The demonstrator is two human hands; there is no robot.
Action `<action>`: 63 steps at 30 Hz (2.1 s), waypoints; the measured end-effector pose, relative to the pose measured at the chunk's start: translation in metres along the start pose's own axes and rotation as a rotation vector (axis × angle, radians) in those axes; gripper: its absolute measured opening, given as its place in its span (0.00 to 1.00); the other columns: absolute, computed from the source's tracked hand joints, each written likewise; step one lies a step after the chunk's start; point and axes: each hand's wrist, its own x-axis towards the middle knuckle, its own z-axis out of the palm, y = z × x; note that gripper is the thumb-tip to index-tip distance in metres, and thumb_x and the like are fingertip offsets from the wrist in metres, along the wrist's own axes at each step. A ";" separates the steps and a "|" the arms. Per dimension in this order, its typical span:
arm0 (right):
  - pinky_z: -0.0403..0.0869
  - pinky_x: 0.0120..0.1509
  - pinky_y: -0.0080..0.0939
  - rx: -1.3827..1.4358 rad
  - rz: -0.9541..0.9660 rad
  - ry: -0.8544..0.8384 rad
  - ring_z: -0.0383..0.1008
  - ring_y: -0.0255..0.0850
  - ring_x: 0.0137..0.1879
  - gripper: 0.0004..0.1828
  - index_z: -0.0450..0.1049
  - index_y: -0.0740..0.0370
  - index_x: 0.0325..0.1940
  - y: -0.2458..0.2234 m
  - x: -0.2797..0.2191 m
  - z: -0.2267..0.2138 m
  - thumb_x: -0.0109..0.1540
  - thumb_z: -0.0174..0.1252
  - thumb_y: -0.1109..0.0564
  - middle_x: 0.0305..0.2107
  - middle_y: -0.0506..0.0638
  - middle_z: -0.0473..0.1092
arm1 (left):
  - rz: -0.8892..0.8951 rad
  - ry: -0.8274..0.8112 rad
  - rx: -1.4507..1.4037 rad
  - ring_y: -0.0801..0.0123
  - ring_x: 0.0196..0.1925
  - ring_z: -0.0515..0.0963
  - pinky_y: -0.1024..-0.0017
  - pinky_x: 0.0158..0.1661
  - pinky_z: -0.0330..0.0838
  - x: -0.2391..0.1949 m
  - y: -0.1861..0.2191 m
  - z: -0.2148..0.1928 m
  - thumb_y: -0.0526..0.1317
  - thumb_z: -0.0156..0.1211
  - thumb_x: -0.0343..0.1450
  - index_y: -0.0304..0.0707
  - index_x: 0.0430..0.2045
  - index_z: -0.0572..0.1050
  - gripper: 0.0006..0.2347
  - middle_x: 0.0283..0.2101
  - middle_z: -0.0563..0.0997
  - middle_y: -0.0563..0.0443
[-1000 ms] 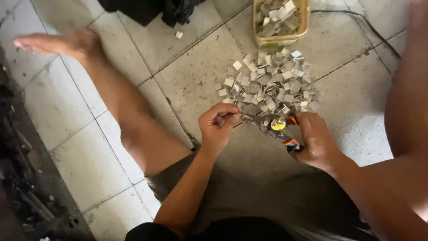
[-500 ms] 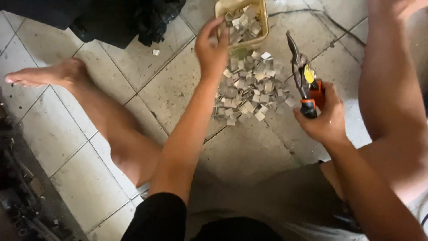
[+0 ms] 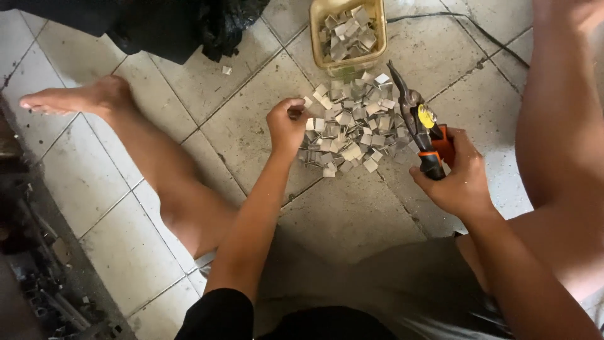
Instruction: A person sitting on the floor uses pliers to trim or cut small square metal pieces from a pile.
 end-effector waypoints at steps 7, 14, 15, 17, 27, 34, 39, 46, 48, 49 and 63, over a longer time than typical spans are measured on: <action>0.75 0.53 0.60 -0.060 0.029 -0.033 0.76 0.67 0.46 0.38 0.68 0.78 0.58 0.006 0.002 0.003 0.48 0.73 0.62 0.38 0.73 0.71 | -0.064 0.011 -0.204 0.57 0.39 0.86 0.65 0.41 0.82 -0.008 0.014 -0.024 0.26 0.70 0.63 0.38 0.39 0.81 0.13 0.38 0.82 0.42; 0.73 0.55 0.52 -0.099 0.121 -0.140 0.74 0.55 0.46 0.42 0.67 0.74 0.61 0.005 0.002 0.013 0.48 0.74 0.56 0.40 0.66 0.72 | -0.157 -0.225 -0.711 0.68 0.38 0.80 0.72 0.40 0.80 -0.054 0.012 -0.040 0.28 0.60 0.70 0.29 0.48 0.76 0.13 0.37 0.79 0.40; 0.72 0.56 0.52 -0.109 0.141 -0.164 0.73 0.54 0.46 0.42 0.67 0.73 0.62 0.004 0.002 0.014 0.48 0.74 0.55 0.40 0.64 0.72 | -0.140 -0.253 -0.765 0.69 0.39 0.81 0.73 0.40 0.80 -0.061 0.005 -0.040 0.30 0.63 0.70 0.30 0.48 0.76 0.13 0.37 0.79 0.43; 0.71 0.56 0.52 -0.100 0.154 -0.204 0.73 0.54 0.47 0.42 0.67 0.72 0.62 0.009 0.000 0.017 0.47 0.75 0.55 0.41 0.64 0.73 | -0.140 -0.256 -0.810 0.71 0.40 0.80 0.75 0.41 0.79 -0.069 0.018 -0.045 0.31 0.62 0.70 0.30 0.48 0.75 0.13 0.37 0.78 0.45; 0.69 0.53 0.55 -0.108 0.192 -0.320 0.71 0.54 0.49 0.41 0.66 0.72 0.63 -0.002 0.001 0.028 0.49 0.73 0.58 0.43 0.65 0.72 | -0.097 -0.343 -1.190 0.52 0.41 0.83 0.59 0.39 0.86 -0.076 0.008 -0.038 0.29 0.58 0.69 0.29 0.50 0.68 0.15 0.35 0.68 0.46; 0.68 0.54 0.56 -0.129 0.151 -0.325 0.71 0.57 0.48 0.40 0.65 0.75 0.63 -0.001 -0.001 0.035 0.50 0.72 0.58 0.43 0.68 0.72 | -0.094 -0.315 -1.183 0.51 0.48 0.83 0.61 0.45 0.85 -0.080 0.010 -0.045 0.28 0.64 0.67 0.29 0.51 0.68 0.18 0.42 0.74 0.41; 0.67 0.55 0.57 -0.086 0.135 -0.312 0.72 0.58 0.48 0.40 0.65 0.76 0.62 -0.010 0.000 0.037 0.50 0.72 0.59 0.43 0.69 0.71 | -0.045 -0.276 -1.071 0.52 0.50 0.83 0.64 0.48 0.83 -0.081 0.012 -0.041 0.22 0.67 0.63 0.29 0.47 0.72 0.19 0.38 0.78 0.44; 0.69 0.60 0.63 0.045 0.055 -0.401 0.74 0.68 0.50 0.43 0.68 0.73 0.60 -0.006 -0.002 0.033 0.44 0.75 0.57 0.41 0.72 0.72 | -0.019 -0.201 -0.879 0.61 0.42 0.85 0.70 0.40 0.84 -0.081 0.009 -0.043 0.24 0.71 0.64 0.29 0.40 0.76 0.14 0.34 0.82 0.41; 0.71 0.58 0.61 0.018 0.024 -0.445 0.75 0.63 0.48 0.42 0.70 0.69 0.60 -0.005 -0.006 0.034 0.43 0.74 0.56 0.40 0.67 0.74 | -0.041 -0.183 -0.846 0.60 0.41 0.86 0.68 0.36 0.86 -0.082 0.015 -0.045 0.23 0.69 0.65 0.28 0.41 0.76 0.13 0.36 0.83 0.38; 0.71 0.58 0.61 0.019 0.025 -0.445 0.75 0.63 0.48 0.42 0.70 0.69 0.60 -0.004 -0.005 0.034 0.43 0.74 0.56 0.40 0.67 0.74 | -0.042 -0.183 -0.845 0.60 0.41 0.86 0.68 0.36 0.86 -0.083 0.017 -0.045 0.23 0.69 0.65 0.28 0.41 0.76 0.13 0.36 0.83 0.38; 0.72 0.61 0.63 -0.017 -0.112 -0.523 0.75 0.70 0.51 0.44 0.69 0.71 0.60 0.009 -0.002 0.031 0.41 0.74 0.58 0.39 0.71 0.73 | 0.218 -0.185 -0.460 0.58 0.42 0.86 0.67 0.38 0.82 -0.081 0.042 -0.067 0.27 0.68 0.68 0.37 0.42 0.76 0.11 0.38 0.83 0.46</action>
